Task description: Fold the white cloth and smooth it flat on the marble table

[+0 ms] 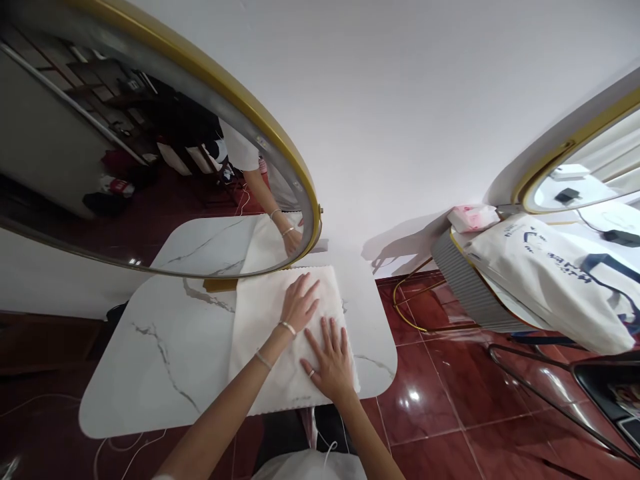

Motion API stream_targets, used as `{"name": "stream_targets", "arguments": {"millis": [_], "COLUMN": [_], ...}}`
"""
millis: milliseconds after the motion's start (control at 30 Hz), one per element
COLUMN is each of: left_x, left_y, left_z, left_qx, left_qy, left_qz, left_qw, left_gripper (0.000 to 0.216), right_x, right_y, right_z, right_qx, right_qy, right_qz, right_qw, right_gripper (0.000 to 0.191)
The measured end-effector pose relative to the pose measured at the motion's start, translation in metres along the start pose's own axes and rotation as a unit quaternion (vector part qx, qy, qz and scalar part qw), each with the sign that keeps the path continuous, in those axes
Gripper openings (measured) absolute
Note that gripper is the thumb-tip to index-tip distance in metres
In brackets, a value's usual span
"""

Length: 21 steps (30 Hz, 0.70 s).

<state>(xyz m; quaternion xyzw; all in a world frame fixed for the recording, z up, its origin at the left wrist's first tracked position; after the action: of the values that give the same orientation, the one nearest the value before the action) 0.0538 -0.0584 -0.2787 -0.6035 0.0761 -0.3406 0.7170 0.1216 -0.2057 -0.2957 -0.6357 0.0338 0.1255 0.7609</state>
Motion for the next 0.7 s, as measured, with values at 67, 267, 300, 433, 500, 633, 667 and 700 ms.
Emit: {"name": "stream_targets", "arguments": {"millis": [67,267,300,433,500,633,667,700], "left_x": [0.015,-0.024,-0.034,-0.074,-0.095,-0.114,-0.111,-0.105], "left_y": [0.021,0.016,0.010,-0.019,-0.030,-0.032,-0.029,-0.025], "left_z": [0.013,0.002,-0.005,-0.032,-0.042,-0.046,-0.043,-0.040], "left_qx": [-0.041,-0.021,-0.010,0.028,0.055,0.038,0.022,0.007], "left_qy": [0.009,-0.064,-0.068,-0.067,-0.074,-0.036,-0.015,0.001], "left_qz": [0.024,0.055,0.058,0.051,0.050,0.037,0.030,0.024], "left_qw": [0.999,0.996,0.996,0.996,0.994,0.998,0.999,1.000], "left_gripper": [0.052,0.055,0.057,0.056,0.054,0.047,0.048,0.048], "right_x": [0.001,-0.019,-0.027,-0.070,-0.090,-0.111,-0.111,-0.108], "right_y": [0.000,0.005,0.007,0.020,0.027,0.035,0.035,0.034], "right_z": [0.000,0.005,0.008,0.019,0.026,0.037,0.037,0.036], "right_qx": [-0.005,-0.019,-0.022,-0.030,-0.036,-0.045,-0.043,-0.040], "right_qy": [0.002,-0.005,-0.009,-0.032,-0.036,-0.029,-0.027,-0.023], "right_qz": [0.001,0.017,0.022,0.046,0.055,0.064,0.065,0.063], "right_qw": [1.000,1.000,0.999,0.998,0.997,0.996,0.997,0.997], "right_gripper": [0.071,0.071,0.072,0.074,0.075,0.075,0.074,0.074]}}
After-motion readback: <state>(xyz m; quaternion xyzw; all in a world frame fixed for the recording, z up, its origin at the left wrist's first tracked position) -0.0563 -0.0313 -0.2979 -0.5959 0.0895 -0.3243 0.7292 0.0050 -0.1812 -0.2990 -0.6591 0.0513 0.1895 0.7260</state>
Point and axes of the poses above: each hand's wrist, its own z-axis towards the middle knuckle, its own y-axis out of the palm, x = y × z, the point moved 6 cm from there along z, towards the middle knuckle
